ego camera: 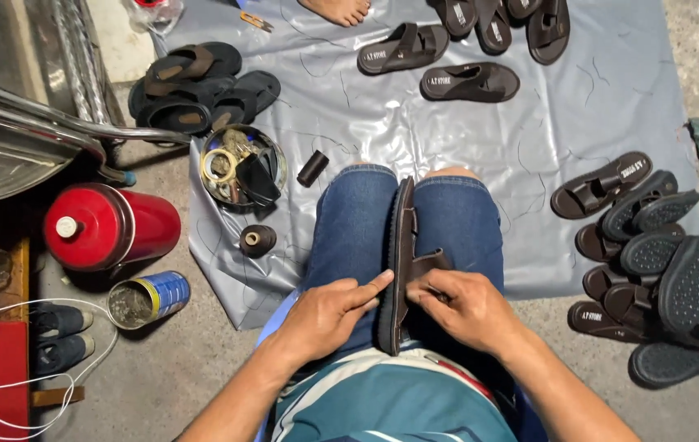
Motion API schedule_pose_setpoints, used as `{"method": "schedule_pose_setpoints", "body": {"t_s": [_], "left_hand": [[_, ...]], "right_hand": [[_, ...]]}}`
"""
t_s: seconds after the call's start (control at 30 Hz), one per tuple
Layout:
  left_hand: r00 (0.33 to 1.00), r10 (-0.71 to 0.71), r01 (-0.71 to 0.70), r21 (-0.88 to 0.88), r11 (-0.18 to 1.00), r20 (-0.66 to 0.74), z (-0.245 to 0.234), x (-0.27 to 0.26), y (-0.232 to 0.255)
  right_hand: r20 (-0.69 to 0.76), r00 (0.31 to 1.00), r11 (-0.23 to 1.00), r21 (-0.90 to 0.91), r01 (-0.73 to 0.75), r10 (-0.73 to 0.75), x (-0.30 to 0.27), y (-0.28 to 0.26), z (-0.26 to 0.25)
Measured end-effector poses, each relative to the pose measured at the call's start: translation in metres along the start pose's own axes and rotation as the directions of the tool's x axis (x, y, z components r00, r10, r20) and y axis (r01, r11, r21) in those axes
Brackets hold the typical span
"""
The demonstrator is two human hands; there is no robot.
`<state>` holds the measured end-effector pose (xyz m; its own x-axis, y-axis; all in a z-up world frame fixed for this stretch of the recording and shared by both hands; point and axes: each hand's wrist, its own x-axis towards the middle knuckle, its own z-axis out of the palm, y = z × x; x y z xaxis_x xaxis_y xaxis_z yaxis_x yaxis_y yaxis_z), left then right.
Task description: Hand-stitching the upper strap of a brown sandal to the sole using a needle and thread.
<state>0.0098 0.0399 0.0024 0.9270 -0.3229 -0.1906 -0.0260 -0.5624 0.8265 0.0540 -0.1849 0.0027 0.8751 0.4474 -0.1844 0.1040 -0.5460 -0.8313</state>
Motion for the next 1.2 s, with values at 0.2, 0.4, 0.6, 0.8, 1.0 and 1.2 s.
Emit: {"method": "schedule_pose_setpoints", "body": {"t_s": [0.2,0.4,0.6,0.8,1.0,1.2], "left_hand": [[0.641,-0.717,0.767,-0.212,0.605,0.272,-0.063,0.003,0.015],[0.888,-0.099,0.178,0.138,0.974,-0.449,-0.017,-0.008,-0.016],[0.925,0.254,-0.240,0.084,0.967,-0.282,0.023,-0.001,0.018],[0.964,-0.176,0.166,-0.065,0.984,-0.201,0.043,-0.008,0.019],[0.883,0.035,-0.037,0.005,0.999,-0.469,0.058,-0.013,0.017],[0.863,0.179,-0.109,0.171,0.979,-0.473,0.069,-0.012,0.010]], "right_hand": [[0.372,0.926,0.978,-0.207,0.026,0.054,-0.006,-0.024,-0.043],[0.422,0.890,0.896,-0.307,0.321,-0.174,-0.001,0.003,-0.034],[0.408,0.903,0.866,-0.394,0.308,-0.136,0.008,0.002,-0.030],[0.447,0.891,0.890,-0.367,0.270,-0.086,0.010,-0.002,-0.030],[0.423,0.904,0.908,-0.350,0.231,-0.066,0.007,-0.003,-0.026],[0.374,0.915,0.766,-0.629,0.130,0.152,-0.002,-0.035,-0.012]]}}
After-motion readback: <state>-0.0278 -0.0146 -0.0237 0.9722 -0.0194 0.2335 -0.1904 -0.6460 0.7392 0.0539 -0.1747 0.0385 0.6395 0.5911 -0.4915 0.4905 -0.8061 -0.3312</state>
